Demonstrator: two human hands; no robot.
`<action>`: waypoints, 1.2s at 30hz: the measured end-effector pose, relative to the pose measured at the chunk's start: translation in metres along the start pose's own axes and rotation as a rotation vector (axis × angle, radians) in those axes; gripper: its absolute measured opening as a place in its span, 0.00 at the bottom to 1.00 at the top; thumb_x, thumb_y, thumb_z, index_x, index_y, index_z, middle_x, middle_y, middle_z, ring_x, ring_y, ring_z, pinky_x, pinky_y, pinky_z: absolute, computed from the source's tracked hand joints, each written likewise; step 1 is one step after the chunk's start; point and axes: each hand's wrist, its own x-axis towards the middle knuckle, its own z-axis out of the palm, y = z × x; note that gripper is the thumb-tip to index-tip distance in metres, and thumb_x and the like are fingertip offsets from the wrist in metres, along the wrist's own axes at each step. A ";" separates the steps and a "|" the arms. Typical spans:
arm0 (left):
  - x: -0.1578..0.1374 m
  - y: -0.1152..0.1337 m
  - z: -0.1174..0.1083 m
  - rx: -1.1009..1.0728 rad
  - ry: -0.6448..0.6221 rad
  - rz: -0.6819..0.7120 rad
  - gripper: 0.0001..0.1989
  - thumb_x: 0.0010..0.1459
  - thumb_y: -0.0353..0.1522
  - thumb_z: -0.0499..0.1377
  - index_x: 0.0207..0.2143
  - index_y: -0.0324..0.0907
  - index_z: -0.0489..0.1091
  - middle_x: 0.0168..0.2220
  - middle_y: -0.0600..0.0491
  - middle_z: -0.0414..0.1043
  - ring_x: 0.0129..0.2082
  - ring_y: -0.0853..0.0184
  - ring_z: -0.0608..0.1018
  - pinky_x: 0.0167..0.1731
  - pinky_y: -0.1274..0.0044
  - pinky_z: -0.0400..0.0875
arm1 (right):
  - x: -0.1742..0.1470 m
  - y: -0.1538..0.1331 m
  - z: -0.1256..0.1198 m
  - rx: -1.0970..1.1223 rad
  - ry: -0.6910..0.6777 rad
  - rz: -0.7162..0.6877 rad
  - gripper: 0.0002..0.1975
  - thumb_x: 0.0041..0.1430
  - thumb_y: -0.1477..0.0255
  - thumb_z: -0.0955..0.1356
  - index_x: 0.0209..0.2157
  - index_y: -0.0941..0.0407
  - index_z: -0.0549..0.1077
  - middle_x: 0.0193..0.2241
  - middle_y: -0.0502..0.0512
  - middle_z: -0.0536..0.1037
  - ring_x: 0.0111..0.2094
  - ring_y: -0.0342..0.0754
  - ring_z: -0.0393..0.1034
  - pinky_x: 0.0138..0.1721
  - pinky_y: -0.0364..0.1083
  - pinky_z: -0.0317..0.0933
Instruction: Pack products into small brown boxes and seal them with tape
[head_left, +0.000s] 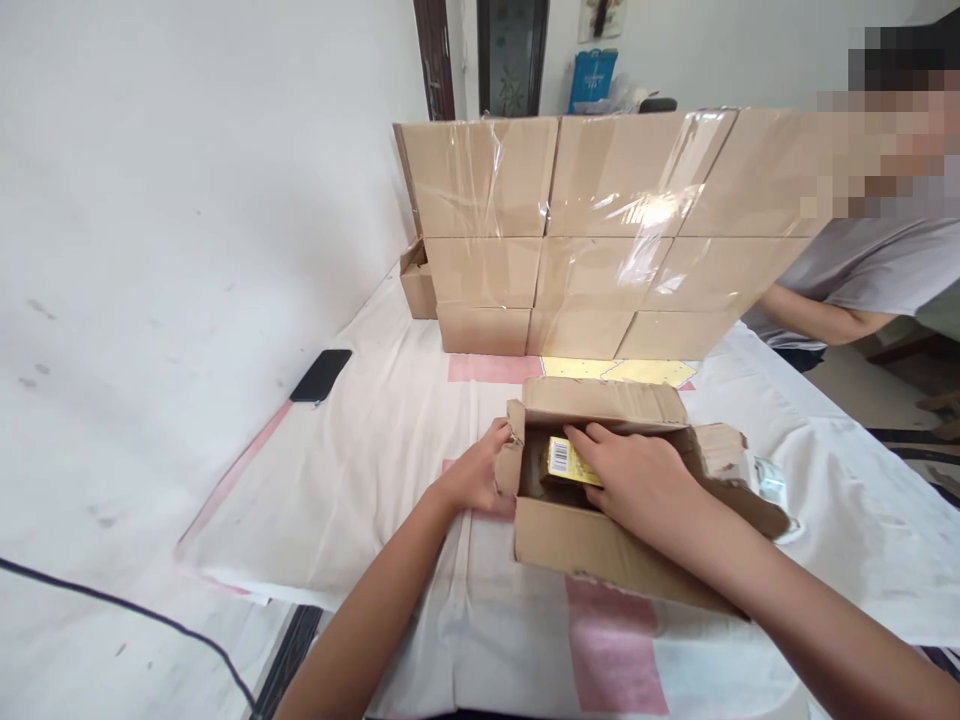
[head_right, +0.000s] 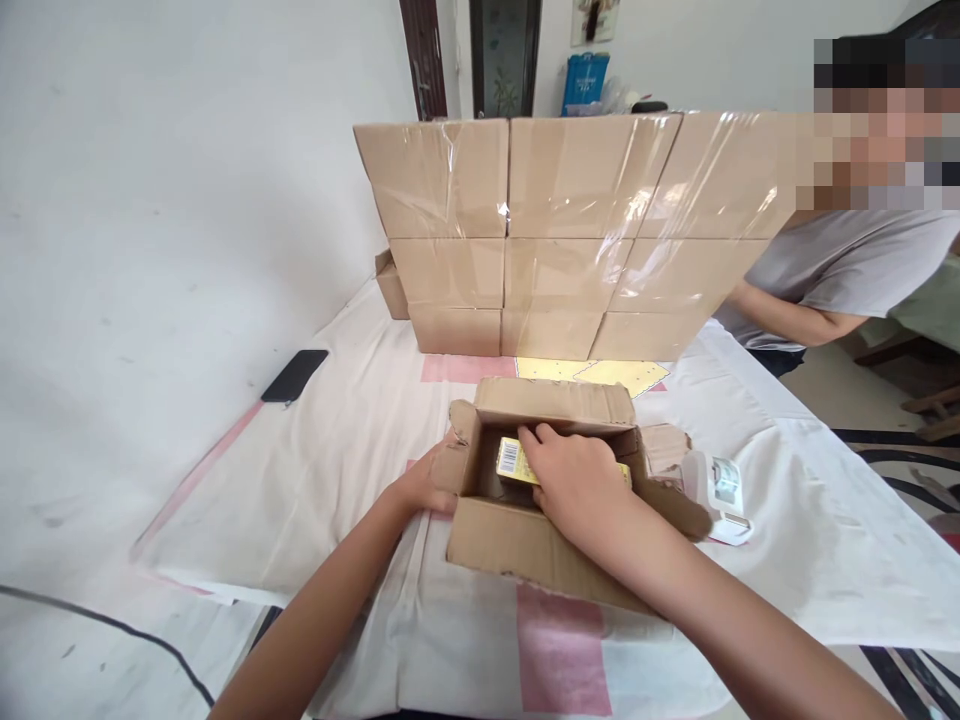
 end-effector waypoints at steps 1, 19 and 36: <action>0.000 0.003 -0.001 -0.006 -0.016 0.029 0.55 0.36 0.39 0.74 0.67 0.48 0.57 0.65 0.43 0.60 0.62 0.43 0.70 0.61 0.57 0.69 | -0.004 0.000 0.004 0.004 0.010 0.022 0.32 0.61 0.73 0.69 0.66 0.56 0.63 0.53 0.63 0.76 0.44 0.59 0.78 0.34 0.50 0.66; 0.003 0.007 0.000 -0.013 -0.024 -0.013 0.62 0.35 0.36 0.76 0.72 0.47 0.50 0.66 0.42 0.56 0.64 0.41 0.66 0.62 0.58 0.66 | 0.004 0.007 0.010 -0.111 0.016 0.109 0.32 0.64 0.72 0.65 0.69 0.47 0.61 0.51 0.58 0.77 0.37 0.56 0.79 0.26 0.48 0.59; 0.002 0.004 -0.002 0.017 -0.042 0.048 0.62 0.40 0.36 0.74 0.73 0.48 0.46 0.69 0.42 0.51 0.66 0.43 0.64 0.62 0.59 0.67 | 0.000 0.015 0.024 -0.136 0.155 0.054 0.31 0.64 0.66 0.68 0.68 0.47 0.64 0.46 0.54 0.79 0.31 0.51 0.77 0.25 0.48 0.57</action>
